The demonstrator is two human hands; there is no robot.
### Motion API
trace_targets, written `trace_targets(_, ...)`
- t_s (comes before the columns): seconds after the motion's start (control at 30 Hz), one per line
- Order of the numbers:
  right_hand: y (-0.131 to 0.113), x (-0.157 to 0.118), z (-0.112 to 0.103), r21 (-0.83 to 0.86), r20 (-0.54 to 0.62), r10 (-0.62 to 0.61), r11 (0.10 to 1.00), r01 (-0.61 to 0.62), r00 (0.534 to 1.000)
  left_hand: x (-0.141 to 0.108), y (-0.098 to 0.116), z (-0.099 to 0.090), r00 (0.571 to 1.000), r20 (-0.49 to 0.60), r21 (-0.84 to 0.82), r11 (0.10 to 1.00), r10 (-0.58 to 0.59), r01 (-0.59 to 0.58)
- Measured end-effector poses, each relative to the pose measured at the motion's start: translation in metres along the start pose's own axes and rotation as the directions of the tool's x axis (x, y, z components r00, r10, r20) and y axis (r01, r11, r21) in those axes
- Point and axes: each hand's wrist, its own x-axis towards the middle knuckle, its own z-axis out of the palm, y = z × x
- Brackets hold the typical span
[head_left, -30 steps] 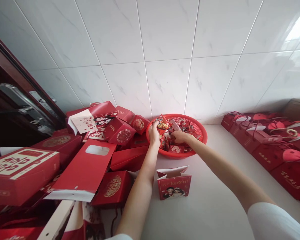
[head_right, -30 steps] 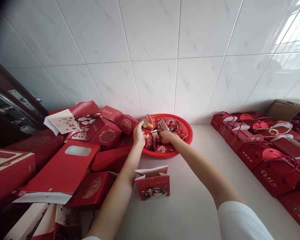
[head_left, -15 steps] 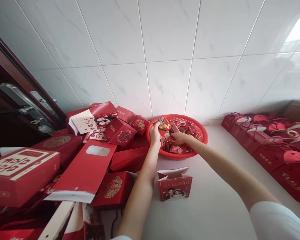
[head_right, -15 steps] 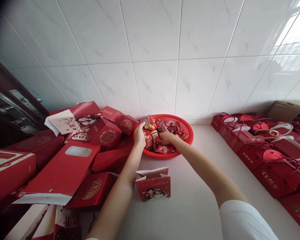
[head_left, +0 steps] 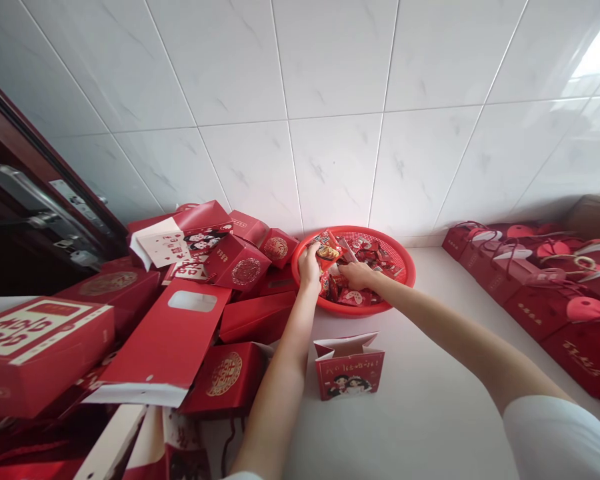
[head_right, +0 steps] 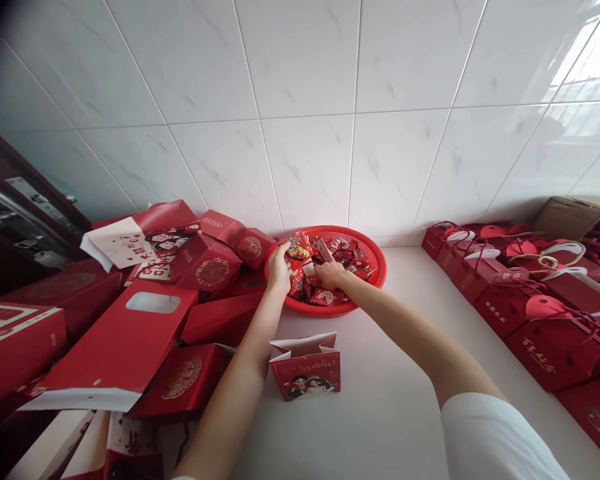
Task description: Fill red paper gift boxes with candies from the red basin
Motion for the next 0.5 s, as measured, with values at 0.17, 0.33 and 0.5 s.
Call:
trace_targets(0.17, -0.0039, 0.0013, -0.0001, -0.026, 0.014, 0.023, 0.999, -0.023, 1.000, -0.0003, 0.0007, 0.0004, 1.000, 0.000, 0.003, 1.000, -0.006, 0.006)
trace_targets(0.33, -0.0063, 0.0033, 0.0002, -0.054, 0.022, 0.043, 0.998, -0.042, 0.999, -0.0012, 0.0007, 0.0008, 1.000, 0.003, 0.008, 1.000, 0.004, -0.005)
trace_targets(0.5, -0.0048, 0.0024, -0.0008, -0.043, 0.012, 0.024, 0.999, -0.023, 1.000, -0.0013, 0.0009, 0.0005, 1.000, 0.000, 0.029, 1.000, -0.002, 0.002)
